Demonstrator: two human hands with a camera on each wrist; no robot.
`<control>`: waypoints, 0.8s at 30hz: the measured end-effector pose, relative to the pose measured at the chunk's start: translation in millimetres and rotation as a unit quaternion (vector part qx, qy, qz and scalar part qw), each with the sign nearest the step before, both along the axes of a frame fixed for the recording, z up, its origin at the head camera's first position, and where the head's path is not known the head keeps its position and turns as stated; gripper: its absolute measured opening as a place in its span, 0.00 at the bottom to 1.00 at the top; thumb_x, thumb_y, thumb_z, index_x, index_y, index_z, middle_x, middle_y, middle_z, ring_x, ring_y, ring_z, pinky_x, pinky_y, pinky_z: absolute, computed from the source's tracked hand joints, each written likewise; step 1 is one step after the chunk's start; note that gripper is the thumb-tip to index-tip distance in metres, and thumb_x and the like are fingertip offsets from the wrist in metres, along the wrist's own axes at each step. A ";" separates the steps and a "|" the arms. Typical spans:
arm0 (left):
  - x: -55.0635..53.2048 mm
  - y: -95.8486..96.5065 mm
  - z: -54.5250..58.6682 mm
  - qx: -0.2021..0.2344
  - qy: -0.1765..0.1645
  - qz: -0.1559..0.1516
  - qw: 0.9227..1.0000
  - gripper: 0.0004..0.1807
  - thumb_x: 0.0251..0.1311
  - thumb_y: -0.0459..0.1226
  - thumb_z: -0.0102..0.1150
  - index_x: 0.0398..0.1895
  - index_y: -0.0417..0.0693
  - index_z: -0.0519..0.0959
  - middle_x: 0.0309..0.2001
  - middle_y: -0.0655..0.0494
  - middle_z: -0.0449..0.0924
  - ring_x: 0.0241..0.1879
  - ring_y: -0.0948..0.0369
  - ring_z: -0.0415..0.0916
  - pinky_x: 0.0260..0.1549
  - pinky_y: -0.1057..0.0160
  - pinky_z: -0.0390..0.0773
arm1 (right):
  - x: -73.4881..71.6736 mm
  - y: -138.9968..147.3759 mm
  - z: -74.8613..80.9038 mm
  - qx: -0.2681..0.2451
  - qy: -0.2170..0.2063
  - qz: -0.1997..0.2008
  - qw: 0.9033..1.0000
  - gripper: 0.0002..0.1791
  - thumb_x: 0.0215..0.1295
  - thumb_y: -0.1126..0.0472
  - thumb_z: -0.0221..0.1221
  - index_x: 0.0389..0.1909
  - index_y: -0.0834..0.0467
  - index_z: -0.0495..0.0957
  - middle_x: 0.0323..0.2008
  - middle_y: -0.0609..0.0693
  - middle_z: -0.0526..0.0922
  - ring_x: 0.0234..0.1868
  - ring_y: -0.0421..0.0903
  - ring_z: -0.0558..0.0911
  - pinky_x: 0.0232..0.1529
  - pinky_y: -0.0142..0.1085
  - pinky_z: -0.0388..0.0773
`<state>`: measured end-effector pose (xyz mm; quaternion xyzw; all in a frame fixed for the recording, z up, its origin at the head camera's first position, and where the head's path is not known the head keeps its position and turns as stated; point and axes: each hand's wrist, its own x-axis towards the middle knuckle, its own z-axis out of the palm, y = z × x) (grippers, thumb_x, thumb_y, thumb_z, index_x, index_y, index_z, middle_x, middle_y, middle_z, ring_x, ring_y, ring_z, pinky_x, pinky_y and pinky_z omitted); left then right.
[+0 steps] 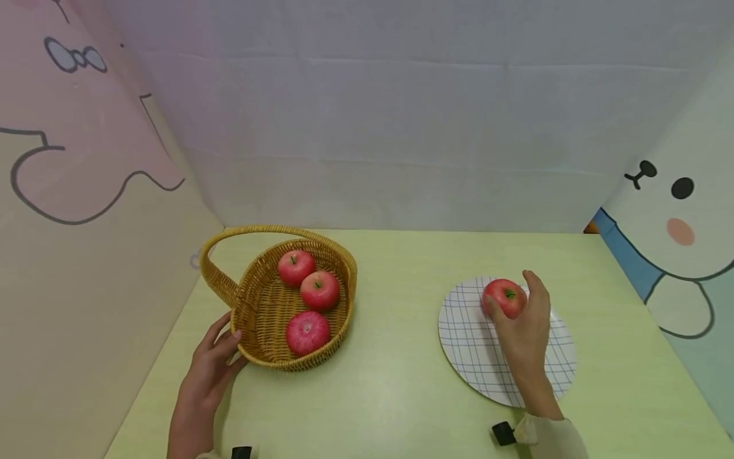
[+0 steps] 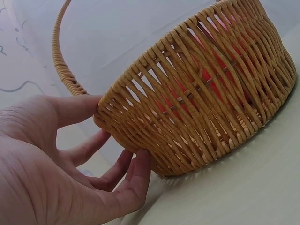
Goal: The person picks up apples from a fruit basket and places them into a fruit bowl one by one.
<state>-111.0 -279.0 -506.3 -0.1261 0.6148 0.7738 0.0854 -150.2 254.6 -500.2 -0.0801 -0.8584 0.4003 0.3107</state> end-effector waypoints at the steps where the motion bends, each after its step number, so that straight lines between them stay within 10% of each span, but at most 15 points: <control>1: 0.4 -0.1 -0.1 0.001 0.001 0.000 1.000 0.35 0.81 0.39 0.50 0.84 0.57 0.49 0.60 0.73 0.77 0.59 0.70 0.77 0.51 0.63 0.81 | -0.1 -0.5 1.1 0.005 0.002 0.005 1.000 0.46 0.58 0.67 0.75 0.77 0.59 0.64 0.75 0.62 0.68 0.72 0.61 0.70 0.59 0.67 0.77; 5: 1.0 0.3 0.2 0.003 0.002 0.003 1.000 0.35 0.81 0.39 0.51 0.84 0.57 0.50 0.61 0.73 0.77 0.59 0.70 0.77 0.51 0.63 0.81 | -0.5 -2.3 4.0 0.020 0.005 0.015 1.000 0.49 0.58 0.67 0.75 0.79 0.54 0.62 0.77 0.57 0.67 0.71 0.58 0.71 0.62 0.44 0.81; 10: 1.0 1.5 0.3 -0.005 -0.001 0.003 1.000 0.35 0.81 0.39 0.50 0.84 0.56 0.49 0.61 0.72 0.76 0.59 0.70 0.77 0.51 0.64 0.80 | 0.8 -5.3 5.7 0.020 0.014 0.038 0.999 0.51 0.57 0.68 0.76 0.80 0.54 0.61 0.77 0.56 0.67 0.69 0.59 0.73 0.56 0.10 0.62; 16: 0.8 1.3 0.7 -0.011 -0.006 0.000 1.000 0.35 0.81 0.40 0.50 0.84 0.57 0.48 0.62 0.72 0.74 0.60 0.71 0.76 0.52 0.65 0.80 | 1.4 -6.9 9.2 -0.018 0.018 0.125 0.992 0.53 0.55 0.73 0.75 0.80 0.52 0.61 0.75 0.57 0.69 0.66 0.62 0.75 0.55 0.14 0.69; 24: 0.5 1.5 -0.5 -0.005 0.000 0.001 1.000 0.34 0.81 0.39 0.49 0.84 0.57 0.49 0.62 0.72 0.75 0.60 0.71 0.76 0.52 0.65 0.81 | 1.1 -12.6 11.0 -0.042 0.055 0.258 0.964 0.57 0.45 0.83 0.75 0.79 0.60 0.62 0.73 0.55 0.71 0.72 0.34 0.71 0.67 0.22 0.70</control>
